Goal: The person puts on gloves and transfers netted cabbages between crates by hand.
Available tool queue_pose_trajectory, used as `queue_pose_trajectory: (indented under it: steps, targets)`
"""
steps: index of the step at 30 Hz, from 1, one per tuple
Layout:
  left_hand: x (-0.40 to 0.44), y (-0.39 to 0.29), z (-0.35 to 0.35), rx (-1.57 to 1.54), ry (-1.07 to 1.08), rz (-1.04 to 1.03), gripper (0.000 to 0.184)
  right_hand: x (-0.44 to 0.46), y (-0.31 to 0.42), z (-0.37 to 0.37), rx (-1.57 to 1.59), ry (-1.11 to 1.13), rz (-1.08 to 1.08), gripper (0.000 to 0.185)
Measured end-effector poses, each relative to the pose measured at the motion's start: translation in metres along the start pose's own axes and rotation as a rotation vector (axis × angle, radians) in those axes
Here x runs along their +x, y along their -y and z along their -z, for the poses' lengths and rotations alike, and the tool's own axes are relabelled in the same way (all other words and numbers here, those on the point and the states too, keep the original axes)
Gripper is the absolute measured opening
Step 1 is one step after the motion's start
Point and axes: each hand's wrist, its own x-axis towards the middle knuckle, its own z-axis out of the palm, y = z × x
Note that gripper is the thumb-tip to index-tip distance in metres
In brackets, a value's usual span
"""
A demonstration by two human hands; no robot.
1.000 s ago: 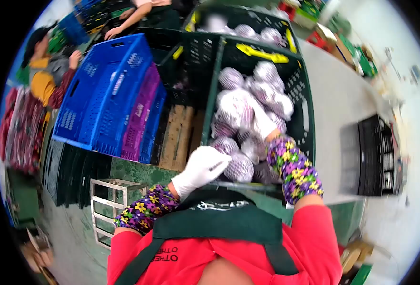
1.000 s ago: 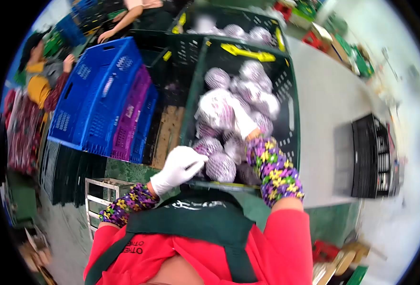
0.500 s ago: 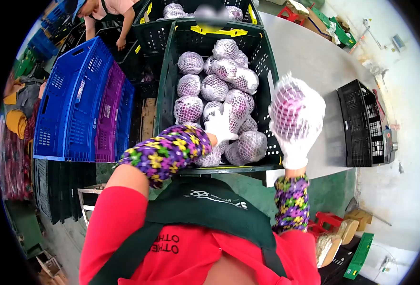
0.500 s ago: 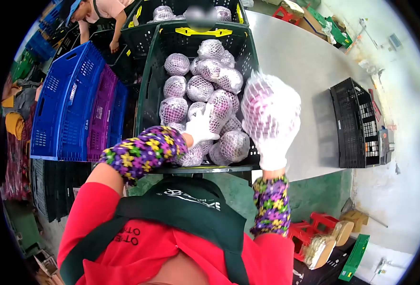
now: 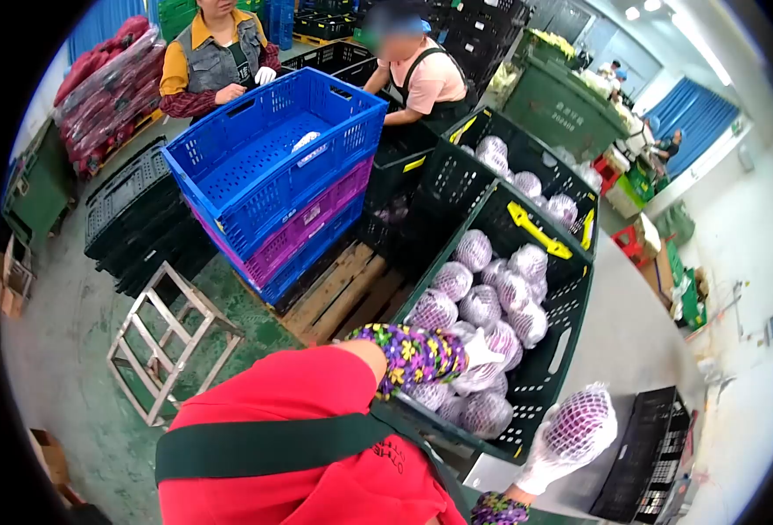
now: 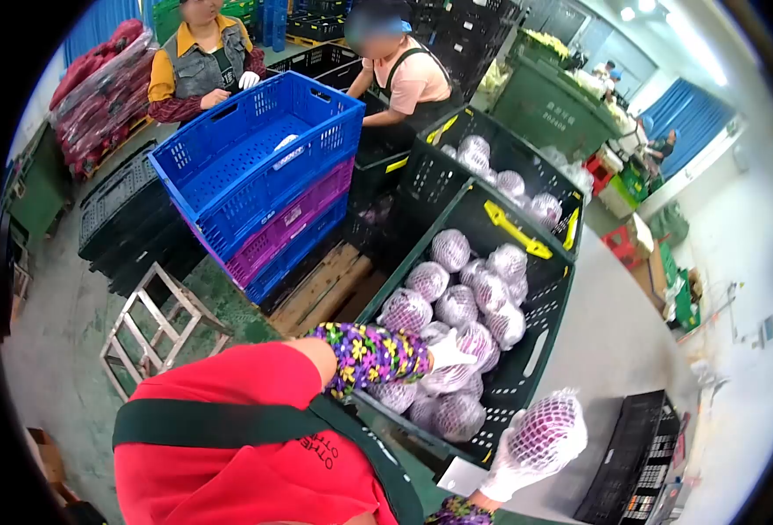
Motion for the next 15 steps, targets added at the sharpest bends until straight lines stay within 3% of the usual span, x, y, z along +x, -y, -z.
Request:
queue_pose_trajectory:
  steps: [1,3,4,5,6,7,8,9,10,11,12,14,15]
  targets:
    - [-0.029,-0.013,0.030,-0.045,0.025,0.015,0.097,-0.004,-0.003,-0.003,-0.231,0.039,0.117,0.073]
    - [-0.004,-0.007,0.019,-0.149,0.087,-0.095,0.094,-0.008,-0.006,0.001,-0.306,0.076,0.173,0.073]
    - [-0.001,-0.011,0.018,-0.229,0.156,-0.182,0.090,-0.006,-0.005,0.010,0.017,0.113,0.028,0.074]
    - [-0.006,-0.012,0.011,-0.246,0.094,-0.206,0.085,-0.003,-0.002,0.020,0.473,0.131,-0.183,0.074]
    - [-0.023,-0.020,0.015,-0.260,0.031,-0.230,0.080,-0.002,0.000,0.027,0.691,0.137,-0.297,0.074]
    - [-0.008,-0.020,0.000,-0.005,0.006,-0.364,0.080,-0.006,0.001,0.029,0.679,0.105,-0.302,0.075]
    - [-0.043,-0.040,0.020,0.022,0.107,-0.349,0.084,-0.011,0.002,0.031,0.666,0.074,-0.307,0.076]
    - [-0.080,-0.063,0.045,0.050,0.205,-0.336,0.088,-0.015,0.003,0.024,0.053,0.146,-0.048,0.077]
    - [-0.065,-0.052,0.024,0.235,0.227,-0.534,0.100,-0.015,0.004,0.025,-0.258,0.196,0.073,0.077]
    - [-0.069,-0.052,0.025,0.287,0.279,-0.542,0.116,-0.015,0.006,0.025,-0.564,0.212,0.209,0.078]
    - [-0.066,-0.054,0.029,0.327,0.363,-0.521,0.123,-0.013,0.008,0.033,-0.010,0.183,-0.018,0.079]
    - [-0.059,-0.052,0.031,0.366,0.438,-0.499,0.130,-0.011,0.010,0.038,0.545,0.149,-0.247,0.080]
    - [-0.050,-0.043,0.028,0.280,0.387,-0.582,0.126,-0.012,0.010,0.034,0.151,0.192,-0.107,0.080]
